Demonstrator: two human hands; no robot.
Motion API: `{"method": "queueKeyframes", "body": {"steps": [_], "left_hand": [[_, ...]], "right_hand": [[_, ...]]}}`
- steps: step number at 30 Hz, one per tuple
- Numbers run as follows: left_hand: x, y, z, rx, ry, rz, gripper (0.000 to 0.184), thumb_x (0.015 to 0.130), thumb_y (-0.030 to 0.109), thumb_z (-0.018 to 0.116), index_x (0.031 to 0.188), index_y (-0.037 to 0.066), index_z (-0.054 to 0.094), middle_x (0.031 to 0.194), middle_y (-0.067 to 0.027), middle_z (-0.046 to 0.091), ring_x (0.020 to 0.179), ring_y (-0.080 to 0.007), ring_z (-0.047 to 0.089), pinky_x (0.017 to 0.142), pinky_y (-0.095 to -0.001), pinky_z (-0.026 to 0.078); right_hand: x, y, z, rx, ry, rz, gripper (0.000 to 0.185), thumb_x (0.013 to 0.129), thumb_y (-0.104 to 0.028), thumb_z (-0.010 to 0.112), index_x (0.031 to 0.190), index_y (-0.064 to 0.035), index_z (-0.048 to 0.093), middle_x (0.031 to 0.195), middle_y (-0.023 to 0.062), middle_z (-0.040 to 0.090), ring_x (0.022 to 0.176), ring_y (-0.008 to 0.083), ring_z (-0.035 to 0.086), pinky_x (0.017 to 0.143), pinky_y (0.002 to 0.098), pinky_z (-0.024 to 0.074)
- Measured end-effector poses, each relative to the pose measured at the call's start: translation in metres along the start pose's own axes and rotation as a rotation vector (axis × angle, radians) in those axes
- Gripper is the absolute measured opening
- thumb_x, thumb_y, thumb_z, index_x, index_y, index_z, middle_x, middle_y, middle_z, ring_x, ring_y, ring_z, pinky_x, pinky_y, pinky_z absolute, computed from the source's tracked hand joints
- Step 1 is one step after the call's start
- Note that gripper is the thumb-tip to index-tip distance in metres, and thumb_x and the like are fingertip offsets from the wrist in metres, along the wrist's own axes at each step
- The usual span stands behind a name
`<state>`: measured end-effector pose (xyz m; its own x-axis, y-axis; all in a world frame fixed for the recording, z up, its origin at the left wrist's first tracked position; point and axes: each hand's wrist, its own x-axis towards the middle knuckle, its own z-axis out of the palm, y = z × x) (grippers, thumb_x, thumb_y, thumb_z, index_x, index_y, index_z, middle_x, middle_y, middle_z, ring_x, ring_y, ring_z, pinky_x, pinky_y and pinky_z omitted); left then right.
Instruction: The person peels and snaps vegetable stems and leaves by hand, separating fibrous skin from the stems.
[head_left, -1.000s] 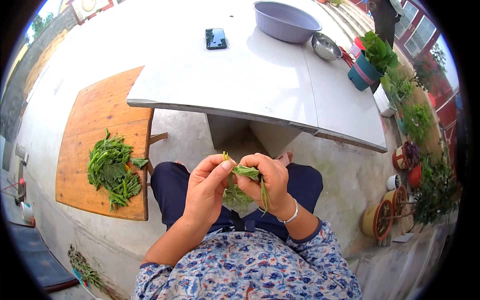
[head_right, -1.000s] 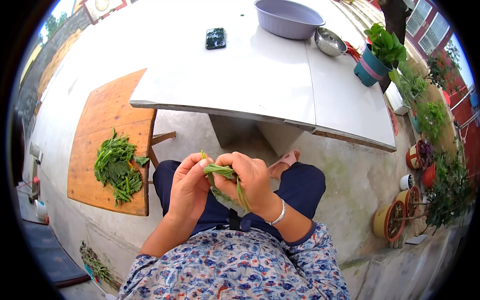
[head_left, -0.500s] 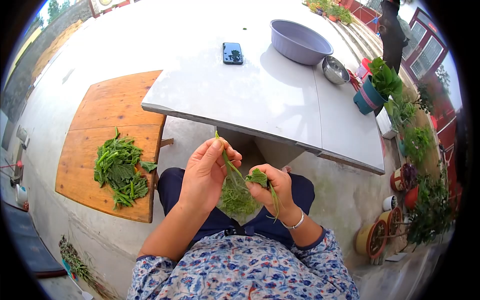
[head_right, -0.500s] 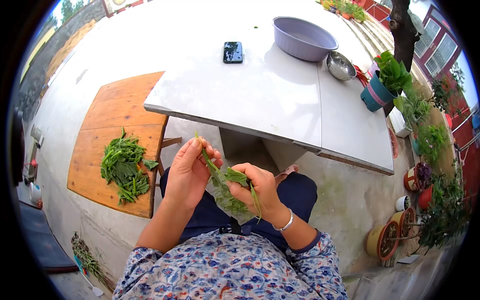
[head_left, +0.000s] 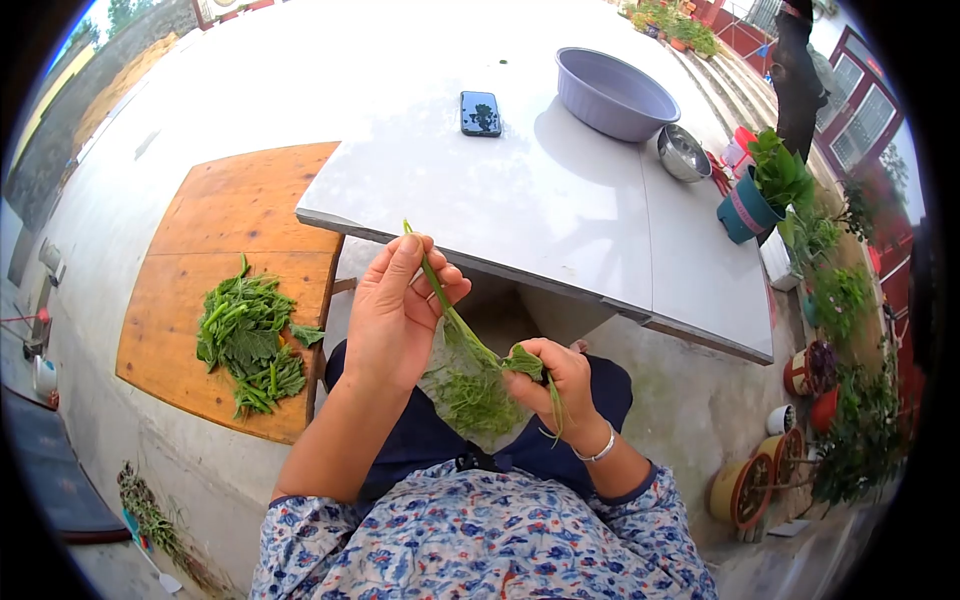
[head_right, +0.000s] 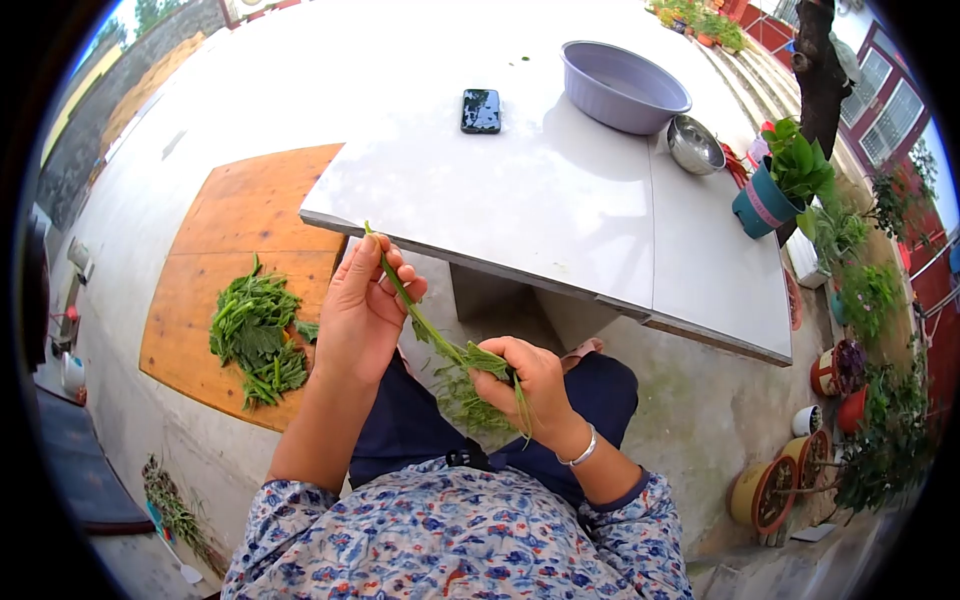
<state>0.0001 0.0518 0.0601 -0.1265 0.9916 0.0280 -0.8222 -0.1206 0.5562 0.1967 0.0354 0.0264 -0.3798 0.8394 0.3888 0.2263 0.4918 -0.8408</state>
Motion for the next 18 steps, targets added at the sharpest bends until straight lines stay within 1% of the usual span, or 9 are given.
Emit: {"method": "queueKeyframes", "body": {"steps": [2, 4, 6, 10, 15, 17, 18], "left_hand": [[0.005, 0.006, 0.001, 0.007, 0.007, 0.015, 0.016, 0.096, 0.020, 0.053, 0.096, 0.006, 0.058, 0.082, -0.0031, 0.060, 0.076, -0.0140, 0.063, 0.073, -0.0333, 0.056], [0.010, 0.012, 0.002, 0.047, -0.018, 0.038, 0.016, 0.097, 0.022, 0.051, 0.097, 0.007, 0.056, 0.085, -0.0019, 0.059, 0.077, -0.0127, 0.061, 0.075, -0.0327, 0.056], [0.015, 0.017, 0.002, 0.045, -0.038, 0.058, 0.017, 0.097, 0.022, 0.051, 0.098, 0.006, 0.056, 0.085, -0.0020, 0.059, 0.078, -0.0129, 0.061, 0.075, -0.0318, 0.055], [0.024, 0.029, 0.005, 0.073, -0.066, 0.099, 0.016, 0.096, 0.023, 0.052, 0.099, 0.007, 0.056, 0.085, -0.0012, 0.059, 0.078, -0.0126, 0.060, 0.076, -0.0312, 0.054], [0.030, 0.042, 0.012, 0.110, -0.055, 0.161, 0.016, 0.096, 0.023, 0.053, 0.098, 0.007, 0.057, 0.085, -0.0002, 0.058, 0.077, -0.0116, 0.058, 0.076, -0.0295, 0.052], [0.031, 0.046, 0.015, 0.148, -0.012, 0.172, 0.019, 0.097, 0.023, 0.051, 0.100, 0.006, 0.057, 0.085, -0.0008, 0.058, 0.072, -0.0102, 0.055, 0.068, -0.0261, 0.048], [0.031, 0.046, 0.013, 0.150, -0.015, 0.179, 0.019, 0.097, 0.023, 0.051, 0.100, 0.006, 0.057, 0.085, -0.0008, 0.058, 0.072, -0.0102, 0.055, 0.068, -0.0261, 0.048]], "right_hand": [[-0.002, 0.002, -0.002, -0.013, -0.005, 0.000, 0.013, 0.076, -0.007, 0.069, 0.085, -0.0018, 0.061, 0.069, 0.0031, 0.059, 0.057, 0.0103, 0.053, 0.053, 0.0232, 0.0413], [-0.006, 0.006, -0.004, -0.027, -0.010, 0.000, 0.014, 0.076, -0.007, 0.069, 0.086, -0.0014, 0.061, 0.069, 0.0032, 0.059, 0.056, 0.0103, 0.053, 0.053, 0.0233, 0.0414], [-0.013, 0.013, -0.004, -0.059, -0.018, 0.033, 0.015, 0.076, -0.006, 0.069, 0.088, -0.0017, 0.061, 0.070, 0.0066, 0.059, 0.057, 0.0157, 0.054, 0.053, 0.0266, 0.0427], [-0.023, 0.023, -0.009, -0.084, -0.025, 0.064, 0.015, 0.076, -0.007, 0.069, 0.088, -0.0014, 0.061, 0.071, 0.0070, 0.059, 0.057, 0.0163, 0.055, 0.054, 0.0268, 0.0428], [-0.040, 0.050, -0.009, -0.135, -0.049, 0.180, 0.018, 0.077, -0.010, 0.069, 0.089, -0.0004, 0.060, 0.070, 0.0095, 0.058, 0.058, 0.0201, 0.055, 0.056, 0.0289, 0.0438], [-0.047, 0.065, -0.006, -0.172, -0.068, 0.209, 0.019, 0.077, -0.011, 0.070, 0.088, -0.0005, 0.059, 0.069, 0.0101, 0.057, 0.057, 0.0209, 0.054, 0.056, 0.0295, 0.0436], [-0.049, 0.070, -0.005, -0.209, -0.083, 0.240, 0.020, 0.076, -0.012, 0.071, 0.087, -0.0006, 0.059, 0.069, 0.0107, 0.056, 0.057, 0.0217, 0.053, 0.056, 0.0302, 0.0435]]}}
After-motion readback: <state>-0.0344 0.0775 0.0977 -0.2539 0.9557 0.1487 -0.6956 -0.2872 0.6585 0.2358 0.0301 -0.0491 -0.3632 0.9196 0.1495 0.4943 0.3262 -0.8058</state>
